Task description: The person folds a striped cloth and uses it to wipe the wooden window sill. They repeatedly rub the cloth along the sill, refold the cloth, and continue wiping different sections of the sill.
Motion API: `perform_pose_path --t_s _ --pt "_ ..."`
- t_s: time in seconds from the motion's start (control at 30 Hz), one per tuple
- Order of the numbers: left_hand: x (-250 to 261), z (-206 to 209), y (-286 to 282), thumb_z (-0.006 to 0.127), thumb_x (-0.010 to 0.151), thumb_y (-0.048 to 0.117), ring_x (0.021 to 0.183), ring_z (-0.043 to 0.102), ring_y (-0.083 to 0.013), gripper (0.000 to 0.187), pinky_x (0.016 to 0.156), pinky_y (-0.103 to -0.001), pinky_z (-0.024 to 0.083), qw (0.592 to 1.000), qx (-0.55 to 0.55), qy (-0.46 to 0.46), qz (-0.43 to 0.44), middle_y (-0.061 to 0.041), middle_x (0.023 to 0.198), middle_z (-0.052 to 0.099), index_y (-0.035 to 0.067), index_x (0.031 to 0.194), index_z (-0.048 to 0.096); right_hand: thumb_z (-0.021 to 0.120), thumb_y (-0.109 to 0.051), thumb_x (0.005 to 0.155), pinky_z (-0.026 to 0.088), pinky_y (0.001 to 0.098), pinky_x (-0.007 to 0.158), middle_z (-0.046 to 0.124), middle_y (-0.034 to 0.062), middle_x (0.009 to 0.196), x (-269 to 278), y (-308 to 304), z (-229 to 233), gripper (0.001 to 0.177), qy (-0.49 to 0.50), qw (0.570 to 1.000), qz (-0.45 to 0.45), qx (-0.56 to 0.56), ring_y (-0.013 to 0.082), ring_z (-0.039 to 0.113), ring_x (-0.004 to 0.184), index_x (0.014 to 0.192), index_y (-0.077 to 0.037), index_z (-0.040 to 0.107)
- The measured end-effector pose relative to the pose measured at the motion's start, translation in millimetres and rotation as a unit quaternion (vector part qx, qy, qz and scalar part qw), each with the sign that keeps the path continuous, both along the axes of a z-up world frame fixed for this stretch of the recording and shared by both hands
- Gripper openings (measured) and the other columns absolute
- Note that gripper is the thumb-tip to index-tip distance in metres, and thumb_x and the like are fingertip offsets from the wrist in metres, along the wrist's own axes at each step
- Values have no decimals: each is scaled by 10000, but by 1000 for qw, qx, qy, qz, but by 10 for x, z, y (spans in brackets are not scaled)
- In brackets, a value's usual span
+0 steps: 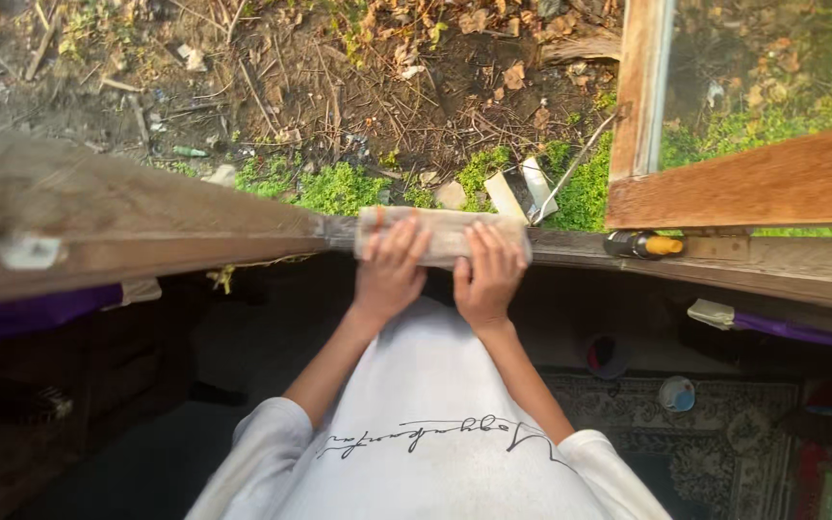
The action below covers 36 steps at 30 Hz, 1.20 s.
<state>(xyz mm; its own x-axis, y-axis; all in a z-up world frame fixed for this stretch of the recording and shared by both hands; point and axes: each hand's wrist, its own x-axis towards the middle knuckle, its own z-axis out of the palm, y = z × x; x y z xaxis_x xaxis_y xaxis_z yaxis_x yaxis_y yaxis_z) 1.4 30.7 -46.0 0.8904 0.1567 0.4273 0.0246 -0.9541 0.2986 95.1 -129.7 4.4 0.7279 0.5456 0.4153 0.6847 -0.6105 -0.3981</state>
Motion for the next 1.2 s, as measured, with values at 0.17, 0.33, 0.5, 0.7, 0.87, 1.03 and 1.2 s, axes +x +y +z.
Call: perform_pose_path --t_s 0.17,0.33,0.5,0.7,0.87,1.03,1.2 --pt "-337 -49 452 757 847 234 1469 425 -266 737 1251 -447 241 998 -6 41 36 -115 1590 461 127 1524 488 565 -172 981 319 458 1172 619 142 1403 -153 418 169 419 23 996 83 -26 302 524 1367 1355 7 627" --pt "-125 -98 62 770 792 287 1455 340 -326 780 1190 -570 192 996 -52 -14 75 -173 1544 415 72 1477 464 583 -117 976 377 456 1156 661 149 1359 -112 286 256 333 66 996 51 41 308 572 1334 1273 -1 678" --pt "-72 -91 -260 746 846 310 1492 333 -292 780 1211 -529 149 998 -60 19 -1 -150 1585 405 85 1528 442 566 -57 991 430 460 1138 722 134 1249 -47 -124 241 231 41 997 -32 62 308 646 1257 1144 -4 731" --pt "409 47 -892 677 894 358 1529 306 -260 794 1231 -488 87 998 -14 27 -55 -133 1638 368 94 1586 392 551 -37 998 444 471 1133 736 128 1201 318 -709 219 214 -43 991 -106 75 319 671 1205 1112 -12 730" --pt "446 50 -819 632 945 347 1524 340 -224 713 1239 -462 115 997 -8 2 -78 -108 1636 410 118 1586 420 566 -95 999 429 488 1116 730 125 1178 403 -675 74 217 -69 984 -145 75 322 651 1179 1113 -16 733" --pt "232 -92 -428 577 979 330 1455 432 -216 564 1197 -470 194 998 -57 -9 -23 -81 1567 491 134 1506 528 575 -150 986 401 502 1130 706 103 1229 199 -271 82 246 -24 994 -88 60 308 619 1240 1142 -38 728" --pt "-42 -154 149 515 1044 332 1410 499 -217 378 1197 -477 240 994 -55 -47 83 -84 1460 594 140 1347 634 619 -238 955 397 458 1106 652 144 1289 58 245 218 376 14 998 58 14 319 590 1259 1252 -13 673"
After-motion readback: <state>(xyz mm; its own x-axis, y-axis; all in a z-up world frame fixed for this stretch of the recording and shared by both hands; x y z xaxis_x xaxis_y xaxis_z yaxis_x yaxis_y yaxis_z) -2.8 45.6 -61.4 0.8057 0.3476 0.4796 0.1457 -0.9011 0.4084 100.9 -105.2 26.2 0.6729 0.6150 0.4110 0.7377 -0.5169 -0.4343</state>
